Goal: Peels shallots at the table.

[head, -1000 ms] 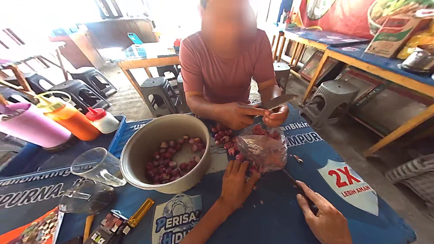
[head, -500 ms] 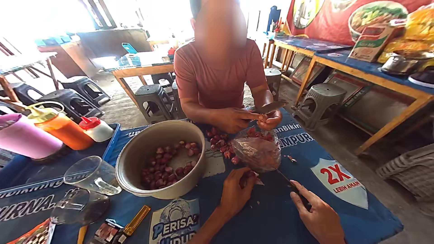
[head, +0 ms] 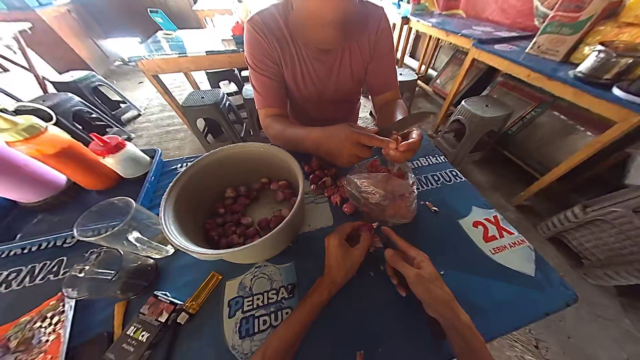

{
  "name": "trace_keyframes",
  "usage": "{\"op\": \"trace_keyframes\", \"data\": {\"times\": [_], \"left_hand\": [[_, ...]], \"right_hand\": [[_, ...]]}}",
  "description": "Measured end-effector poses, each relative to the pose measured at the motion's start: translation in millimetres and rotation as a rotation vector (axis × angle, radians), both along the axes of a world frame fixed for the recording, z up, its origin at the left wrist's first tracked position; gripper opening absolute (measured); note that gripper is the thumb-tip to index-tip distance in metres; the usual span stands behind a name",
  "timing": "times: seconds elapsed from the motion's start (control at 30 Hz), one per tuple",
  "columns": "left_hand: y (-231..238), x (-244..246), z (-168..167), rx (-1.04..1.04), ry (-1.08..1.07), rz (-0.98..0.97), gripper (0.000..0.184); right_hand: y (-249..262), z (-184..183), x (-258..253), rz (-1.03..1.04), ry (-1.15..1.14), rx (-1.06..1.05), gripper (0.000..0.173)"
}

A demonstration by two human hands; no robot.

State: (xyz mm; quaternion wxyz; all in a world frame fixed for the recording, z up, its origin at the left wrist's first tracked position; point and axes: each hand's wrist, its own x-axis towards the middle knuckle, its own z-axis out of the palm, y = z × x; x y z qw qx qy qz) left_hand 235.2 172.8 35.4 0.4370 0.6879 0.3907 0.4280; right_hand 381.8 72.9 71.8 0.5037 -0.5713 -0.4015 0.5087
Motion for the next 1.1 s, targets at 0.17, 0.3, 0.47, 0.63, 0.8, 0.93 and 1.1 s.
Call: {"op": "trace_keyframes", "data": {"times": [0.17, 0.3, 0.47, 0.63, 0.8, 0.93, 1.1], "left_hand": [[-2, 1, 0, -0.012, -0.012, -0.015, 0.026], [-3, 3, -2, 0.013, -0.051, -0.021, 0.025], [-2, 3, -3, 0.020, -0.038, -0.029, 0.025], [-2, 3, -6, 0.072, -0.026, -0.060, 0.024], [-3, 6, -9, 0.185, 0.035, -0.066, 0.024], [-4, 8, -10, 0.284, 0.034, -0.065, 0.023], [-2, 7, -11, 0.301, 0.007, -0.081, 0.023]], "right_hand": [[14, -1, 3, 0.009, 0.013, -0.036, 0.049], [20, -4, 8, 0.060, -0.011, -0.057, 0.049], [27, -10, 16, 0.180, 0.019, -0.047, 0.049], [27, -13, 18, 0.146, 0.107, -0.076, 0.046], [27, -18, 22, 0.083, 0.187, -0.095, 0.044], [28, -18, 19, 0.027, 0.262, -0.096, 0.041], [30, -21, 21, 0.033, 0.364, -0.107, 0.035]]}}
